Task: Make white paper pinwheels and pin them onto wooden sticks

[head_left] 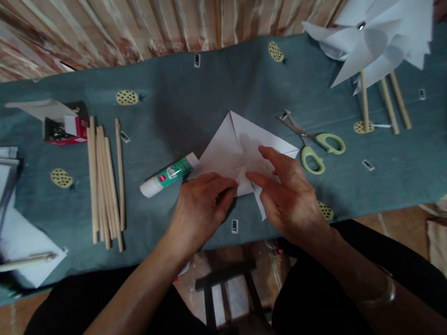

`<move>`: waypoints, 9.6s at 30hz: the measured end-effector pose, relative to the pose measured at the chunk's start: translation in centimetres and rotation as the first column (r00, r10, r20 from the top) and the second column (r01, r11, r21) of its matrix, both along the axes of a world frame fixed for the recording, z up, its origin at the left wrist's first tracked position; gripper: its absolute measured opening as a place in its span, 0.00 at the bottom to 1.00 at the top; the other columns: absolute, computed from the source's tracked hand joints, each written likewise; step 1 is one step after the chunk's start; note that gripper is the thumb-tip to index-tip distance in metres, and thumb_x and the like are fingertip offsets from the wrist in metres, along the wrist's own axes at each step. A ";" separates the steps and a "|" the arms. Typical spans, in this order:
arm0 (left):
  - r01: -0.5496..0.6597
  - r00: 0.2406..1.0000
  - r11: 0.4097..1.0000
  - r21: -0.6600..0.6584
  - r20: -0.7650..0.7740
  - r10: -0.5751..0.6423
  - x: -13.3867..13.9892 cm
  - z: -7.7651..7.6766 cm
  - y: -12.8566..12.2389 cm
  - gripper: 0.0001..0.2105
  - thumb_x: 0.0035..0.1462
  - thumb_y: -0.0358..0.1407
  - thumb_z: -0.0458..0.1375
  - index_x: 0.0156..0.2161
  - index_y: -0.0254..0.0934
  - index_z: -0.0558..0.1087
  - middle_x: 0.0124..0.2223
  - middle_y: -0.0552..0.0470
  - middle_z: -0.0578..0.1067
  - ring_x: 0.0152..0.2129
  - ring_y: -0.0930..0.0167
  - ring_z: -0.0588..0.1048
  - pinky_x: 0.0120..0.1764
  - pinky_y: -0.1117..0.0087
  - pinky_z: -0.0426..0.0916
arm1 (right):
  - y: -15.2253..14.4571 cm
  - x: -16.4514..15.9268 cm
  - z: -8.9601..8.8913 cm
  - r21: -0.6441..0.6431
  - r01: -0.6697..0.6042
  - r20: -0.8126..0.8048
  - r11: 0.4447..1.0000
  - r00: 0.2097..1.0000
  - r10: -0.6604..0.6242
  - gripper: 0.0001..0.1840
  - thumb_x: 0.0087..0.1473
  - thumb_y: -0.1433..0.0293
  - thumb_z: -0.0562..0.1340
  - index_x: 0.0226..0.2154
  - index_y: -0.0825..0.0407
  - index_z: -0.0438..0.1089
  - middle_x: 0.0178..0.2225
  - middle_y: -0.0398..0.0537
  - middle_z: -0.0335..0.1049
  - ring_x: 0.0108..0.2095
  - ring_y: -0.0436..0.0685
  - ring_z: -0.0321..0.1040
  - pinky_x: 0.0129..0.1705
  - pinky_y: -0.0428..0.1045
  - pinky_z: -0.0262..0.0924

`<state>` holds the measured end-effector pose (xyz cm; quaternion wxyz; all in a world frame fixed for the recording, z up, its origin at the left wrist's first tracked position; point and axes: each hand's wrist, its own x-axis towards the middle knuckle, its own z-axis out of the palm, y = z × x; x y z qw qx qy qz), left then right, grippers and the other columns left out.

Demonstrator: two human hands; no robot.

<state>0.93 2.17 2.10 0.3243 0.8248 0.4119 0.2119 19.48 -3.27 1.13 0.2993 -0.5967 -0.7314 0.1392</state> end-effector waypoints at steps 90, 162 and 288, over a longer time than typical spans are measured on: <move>0.327 0.941 0.831 0.450 -0.239 -0.241 -1.0 1.0 -4.0 0.05 0.62 0.27 0.55 0.41 0.29 0.73 0.35 0.47 0.76 0.31 0.67 0.73 0.34 0.66 0.70 | -0.2 4.8 3.2 -0.211 -0.013 -0.015 0.977 1.000 0.010 0.15 0.58 0.73 0.57 0.44 0.48 0.75 0.45 0.48 0.78 0.45 0.59 0.75 0.50 0.55 0.69; 0.192 0.981 0.954 0.232 -0.028 -0.191 -1.8 0.2 -5.3 0.12 0.63 0.27 0.52 0.51 0.30 0.71 0.45 0.43 0.77 0.42 0.67 0.75 0.44 0.61 0.76 | 0.2 -0.2 1.3 -0.081 -0.115 0.017 0.990 0.993 0.116 0.10 0.59 0.73 0.57 0.40 0.47 0.73 0.49 0.51 0.69 0.48 0.60 0.68 0.52 0.58 0.64; 0.331 0.943 0.885 0.328 -0.152 -0.297 -0.8 0.9 -4.9 0.11 0.64 0.28 0.51 0.49 0.27 0.71 0.41 0.42 0.77 0.39 0.65 0.75 0.41 0.63 0.76 | -0.4 1.6 2.0 -0.146 -0.039 -0.029 0.989 0.999 0.035 0.06 0.55 0.71 0.62 0.28 0.49 0.73 0.39 0.49 0.75 0.43 0.60 0.72 0.49 0.58 0.64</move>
